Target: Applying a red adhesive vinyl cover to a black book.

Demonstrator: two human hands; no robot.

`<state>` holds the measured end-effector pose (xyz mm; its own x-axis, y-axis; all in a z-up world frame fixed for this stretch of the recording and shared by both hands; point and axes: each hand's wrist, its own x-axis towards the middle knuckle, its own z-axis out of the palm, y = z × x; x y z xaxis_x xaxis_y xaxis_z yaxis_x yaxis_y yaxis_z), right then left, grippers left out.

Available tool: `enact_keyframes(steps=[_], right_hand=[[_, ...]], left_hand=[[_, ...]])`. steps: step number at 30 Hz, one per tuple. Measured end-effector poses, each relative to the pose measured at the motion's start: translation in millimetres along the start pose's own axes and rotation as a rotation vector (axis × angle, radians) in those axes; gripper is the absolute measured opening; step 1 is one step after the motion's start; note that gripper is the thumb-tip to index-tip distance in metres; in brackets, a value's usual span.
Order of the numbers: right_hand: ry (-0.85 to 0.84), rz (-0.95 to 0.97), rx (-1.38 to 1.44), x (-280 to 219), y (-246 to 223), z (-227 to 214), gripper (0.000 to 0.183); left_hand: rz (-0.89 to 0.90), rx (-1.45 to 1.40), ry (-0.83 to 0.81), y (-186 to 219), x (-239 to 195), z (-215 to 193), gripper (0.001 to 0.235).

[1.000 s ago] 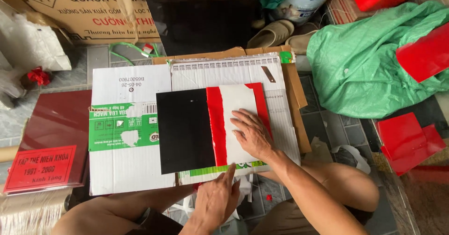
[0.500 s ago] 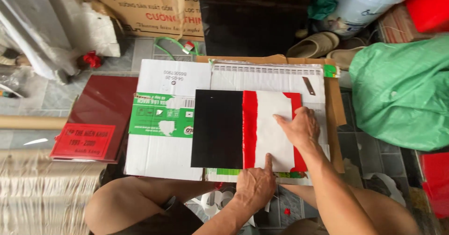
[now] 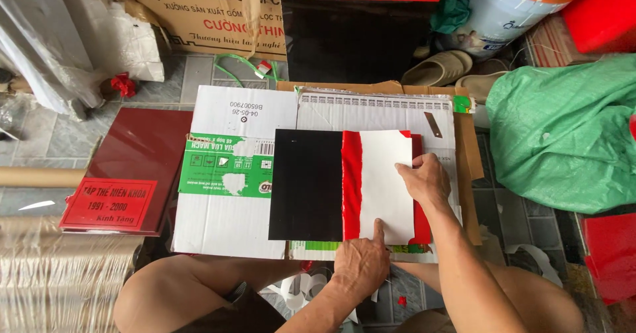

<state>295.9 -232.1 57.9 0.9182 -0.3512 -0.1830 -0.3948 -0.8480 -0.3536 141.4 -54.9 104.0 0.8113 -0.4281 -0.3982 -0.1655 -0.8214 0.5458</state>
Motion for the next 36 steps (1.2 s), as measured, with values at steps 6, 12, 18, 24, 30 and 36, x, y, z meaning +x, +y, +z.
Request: enact_keyframes(steps=[6,12,18,24,30,36], right_hand=[[0.004,-0.134,0.402,-6.4,-0.4,-12.3,0.045],[-0.091,-0.283,0.61,-24.9,-42.0,-47.1,0.025],[-0.16,-0.445,0.359,-45.8,-126.6,-55.8,0.025],[-0.2,-0.588,0.228,-61.8,-178.3,-23.2,0.029],[-0.288,-0.6,0.266,-73.0,-180.9,-25.7,0.04],[-0.002,-0.737,0.052,-23.7,-82.1,13.9,0.039]], left_hand=[[-0.02,-0.145,0.085,-0.5,-8.0,-26.5,0.06],[-0.083,-0.304,0.327,-3.2,-16.7,-90.9,0.072],[-0.141,-0.247,0.406,-28.9,-14.1,-145.2,0.078],[-0.307,-0.215,0.368,-68.9,-17.2,-148.3,0.044],[-0.442,-0.241,0.395,-117.3,-21.3,-131.9,0.035],[-0.48,-0.466,0.381,-175.3,-16.1,-106.1,0.036]])
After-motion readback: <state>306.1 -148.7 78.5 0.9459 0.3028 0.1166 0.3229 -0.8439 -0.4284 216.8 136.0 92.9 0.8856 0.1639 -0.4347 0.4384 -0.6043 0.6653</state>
